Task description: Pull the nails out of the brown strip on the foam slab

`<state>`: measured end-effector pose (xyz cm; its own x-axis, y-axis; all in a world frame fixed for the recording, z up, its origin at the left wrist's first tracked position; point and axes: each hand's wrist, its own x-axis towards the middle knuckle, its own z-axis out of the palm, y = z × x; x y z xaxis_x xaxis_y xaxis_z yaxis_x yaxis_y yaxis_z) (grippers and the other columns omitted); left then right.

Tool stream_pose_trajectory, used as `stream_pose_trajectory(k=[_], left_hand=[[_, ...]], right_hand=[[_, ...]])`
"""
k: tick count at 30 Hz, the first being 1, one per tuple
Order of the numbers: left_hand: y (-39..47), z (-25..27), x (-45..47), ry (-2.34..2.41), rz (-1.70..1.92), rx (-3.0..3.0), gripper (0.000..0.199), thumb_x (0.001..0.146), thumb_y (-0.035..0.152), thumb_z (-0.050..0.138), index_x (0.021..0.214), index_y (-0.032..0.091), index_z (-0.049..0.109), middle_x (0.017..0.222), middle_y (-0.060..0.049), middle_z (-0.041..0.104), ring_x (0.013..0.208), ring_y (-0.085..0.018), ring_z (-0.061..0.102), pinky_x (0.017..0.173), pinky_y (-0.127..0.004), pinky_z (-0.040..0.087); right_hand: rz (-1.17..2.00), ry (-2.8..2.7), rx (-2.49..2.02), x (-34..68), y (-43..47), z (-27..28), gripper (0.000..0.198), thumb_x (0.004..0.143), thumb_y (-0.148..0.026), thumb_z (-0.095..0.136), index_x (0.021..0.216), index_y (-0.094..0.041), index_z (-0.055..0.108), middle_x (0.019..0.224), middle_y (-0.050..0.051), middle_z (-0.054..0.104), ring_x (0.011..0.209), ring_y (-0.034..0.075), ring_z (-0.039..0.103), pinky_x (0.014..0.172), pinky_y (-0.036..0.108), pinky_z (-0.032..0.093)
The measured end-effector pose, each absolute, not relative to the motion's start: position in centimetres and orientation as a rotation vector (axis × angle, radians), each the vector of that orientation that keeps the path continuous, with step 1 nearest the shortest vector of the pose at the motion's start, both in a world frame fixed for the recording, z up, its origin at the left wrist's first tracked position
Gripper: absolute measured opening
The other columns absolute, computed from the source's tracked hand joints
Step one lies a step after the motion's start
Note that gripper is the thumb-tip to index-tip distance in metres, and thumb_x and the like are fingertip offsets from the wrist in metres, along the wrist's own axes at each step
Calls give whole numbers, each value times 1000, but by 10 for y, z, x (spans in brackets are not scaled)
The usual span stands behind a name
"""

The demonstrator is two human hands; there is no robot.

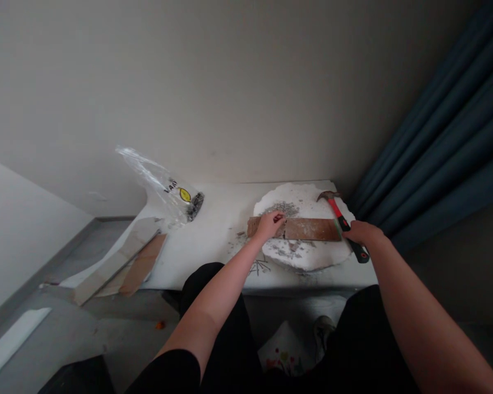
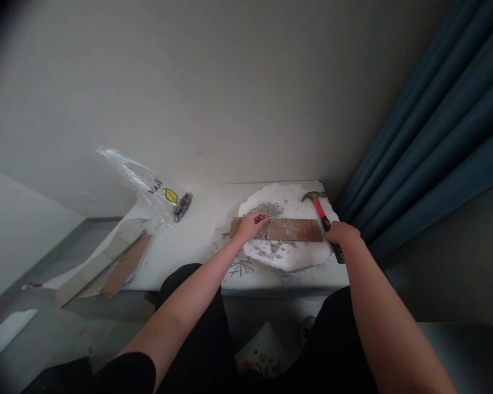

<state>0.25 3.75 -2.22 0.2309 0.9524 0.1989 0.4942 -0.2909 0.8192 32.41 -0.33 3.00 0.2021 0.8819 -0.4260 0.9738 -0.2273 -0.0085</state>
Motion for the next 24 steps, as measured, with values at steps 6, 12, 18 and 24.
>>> stream_pose_trajectory(k=[6,12,18,24], left_hand=[[35,-22,-4,1361,965,1882,22,92,22,61,109,17,74,100,-6,77,90,-18,70,87,-29,54],[43,-20,-23,1491,1020,1809,27,95,21,53,112,15,72,93,-5,77,83,-16,70,79,-25,53],[38,-27,-32,1556,679,1953,23,89,18,59,107,18,73,95,-4,77,85,-16,70,79,-24,53],[35,-28,-29,1558,627,2003,20,91,22,60,107,18,71,94,-4,76,85,-17,69,76,-25,52]], right_hand=[[-480,1703,2231,317,0,35,48,91,-45,54,123,-12,66,130,23,65,118,34,65,90,40,52],[-488,1657,2290,317,3,32,57,90,-48,52,130,-8,63,132,26,63,122,36,62,96,43,51],[-493,1638,2370,316,6,24,63,89,-54,53,129,-7,63,129,28,64,119,38,64,92,45,53],[-429,1638,2414,311,11,19,61,90,-49,54,132,-5,60,131,28,62,121,38,62,92,44,53]])
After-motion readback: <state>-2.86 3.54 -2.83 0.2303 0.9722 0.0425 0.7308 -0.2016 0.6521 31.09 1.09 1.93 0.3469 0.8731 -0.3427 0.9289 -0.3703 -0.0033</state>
